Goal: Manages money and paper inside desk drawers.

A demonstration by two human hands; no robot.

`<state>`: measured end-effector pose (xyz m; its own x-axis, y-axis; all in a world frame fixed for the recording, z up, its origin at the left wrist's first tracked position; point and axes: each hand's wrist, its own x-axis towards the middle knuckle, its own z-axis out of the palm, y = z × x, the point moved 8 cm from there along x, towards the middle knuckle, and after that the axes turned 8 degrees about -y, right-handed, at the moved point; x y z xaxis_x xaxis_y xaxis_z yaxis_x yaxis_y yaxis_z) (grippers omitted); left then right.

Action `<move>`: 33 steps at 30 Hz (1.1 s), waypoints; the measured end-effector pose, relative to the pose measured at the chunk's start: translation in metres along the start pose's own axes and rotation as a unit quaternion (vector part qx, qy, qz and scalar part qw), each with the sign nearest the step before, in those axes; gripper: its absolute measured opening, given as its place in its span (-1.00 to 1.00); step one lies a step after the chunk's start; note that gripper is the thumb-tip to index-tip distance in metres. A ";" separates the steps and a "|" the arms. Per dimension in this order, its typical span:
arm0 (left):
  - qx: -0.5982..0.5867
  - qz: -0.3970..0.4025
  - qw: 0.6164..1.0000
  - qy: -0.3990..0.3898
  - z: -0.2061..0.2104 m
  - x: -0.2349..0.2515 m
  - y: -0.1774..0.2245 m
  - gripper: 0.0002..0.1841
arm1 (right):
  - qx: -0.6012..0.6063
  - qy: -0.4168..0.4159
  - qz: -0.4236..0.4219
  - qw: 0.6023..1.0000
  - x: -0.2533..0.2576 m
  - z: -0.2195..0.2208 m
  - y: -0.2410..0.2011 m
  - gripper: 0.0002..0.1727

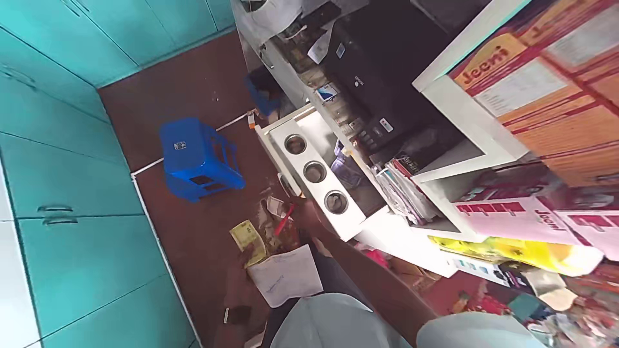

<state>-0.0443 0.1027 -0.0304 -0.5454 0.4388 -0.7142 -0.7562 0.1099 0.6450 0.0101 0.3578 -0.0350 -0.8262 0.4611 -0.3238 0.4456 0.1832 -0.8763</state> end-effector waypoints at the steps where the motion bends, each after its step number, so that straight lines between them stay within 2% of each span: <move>1: -0.001 0.006 1.000 -0.003 -0.001 -0.002 0.000 -0.63 | 0.051 0.042 -0.019 0.998 -0.016 -0.012 -0.008 -0.81; 3: 0.037 0.017 0.999 0.008 0.007 -0.008 0.005 -0.64 | 0.103 0.137 -0.071 0.983 -0.050 -0.041 -0.016 -0.82; 5: 0.113 0.040 0.992 0.031 0.031 -0.018 0.022 -0.66 | 0.099 0.199 -0.084 0.971 -0.086 -0.071 -0.030 -0.79; 8: 0.270 0.054 0.960 0.041 0.065 -0.013 0.037 -0.62 | -0.063 0.283 -0.134 0.948 -0.121 -0.096 -0.079 -0.80; 10: 0.304 0.088 0.948 0.008 0.095 0.000 0.038 -0.60 | -0.162 0.269 -0.180 0.932 -0.125 -0.092 -0.108 -0.82; 12: 0.223 0.121 0.966 -0.050 0.126 -0.001 0.040 -0.73 | -0.227 0.225 -0.208 0.924 -0.119 -0.076 -0.121 -0.75; 14: 0.175 0.131 0.971 -0.095 0.142 -0.005 0.045 -0.76 | -0.256 0.179 -0.205 0.928 -0.111 -0.060 -0.125 -0.72; 16: 0.176 0.149 0.967 -0.109 0.143 -0.010 0.051 -0.67 | -0.249 0.145 -0.196 0.937 -0.109 -0.050 -0.126 -0.70; 18: 0.164 0.152 0.968 -0.111 0.136 -0.013 0.049 -0.63 | -0.222 0.104 -0.195 0.950 -0.113 -0.045 -0.125 -0.61; 21: 0.118 0.142 0.976 -0.115 0.125 -0.018 0.045 -0.70 | -0.166 0.043 -0.204 0.964 -0.120 -0.036 -0.118 -0.39; 23: 0.092 0.142 0.979 -0.113 0.120 -0.021 0.047 -0.73 | -0.072 0.059 -0.216 0.972 -0.123 -0.045 -0.117 -0.49; 24: 0.088 0.144 0.979 -0.111 0.118 -0.023 0.048 -0.74 | -0.026 0.101 -0.214 0.971 -0.125 -0.056 -0.116 -0.58; 25: 0.091 0.146 0.979 -0.110 0.117 -0.026 0.050 -0.76 | 0.011 0.138 -0.202 0.970 -0.123 -0.068 -0.115 -0.65; 26: 0.092 0.145 0.979 -0.114 0.117 -0.028 0.051 -0.76 | 0.040 0.148 -0.175 0.972 -0.119 -0.078 -0.113 -0.60; 28: 0.102 0.137 0.977 -0.128 0.118 -0.032 0.050 -0.76 | 0.102 0.082 -0.097 0.987 -0.107 -0.081 -0.105 -0.39; 29: 0.116 0.135 0.975 -0.129 0.120 -0.033 0.050 -0.77 | 0.129 0.043 -0.072 0.988 -0.102 -0.077 -0.102 -0.42; 30: 0.130 0.137 0.974 -0.128 0.123 -0.034 0.051 -0.78 | 0.148 0.025 -0.059 0.987 -0.098 -0.073 -0.099 -0.57; 32: 0.150 0.149 0.971 -0.115 0.128 -0.034 0.051 -0.79 | 0.198 0.034 -0.064 0.978 -0.095 -0.071 -0.088 -0.88; 33: 0.155 0.149 0.971 -0.109 0.128 -0.033 0.050 -0.74 | 0.249 0.050 -0.076 0.964 -0.095 -0.074 -0.084 -0.91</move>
<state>-0.0177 0.2075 0.0601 -0.6085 0.6661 -0.4314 -0.4142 0.1971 0.8886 0.0769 0.3624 0.0955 -0.8199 0.5484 -0.1646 0.0808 -0.1738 -0.9815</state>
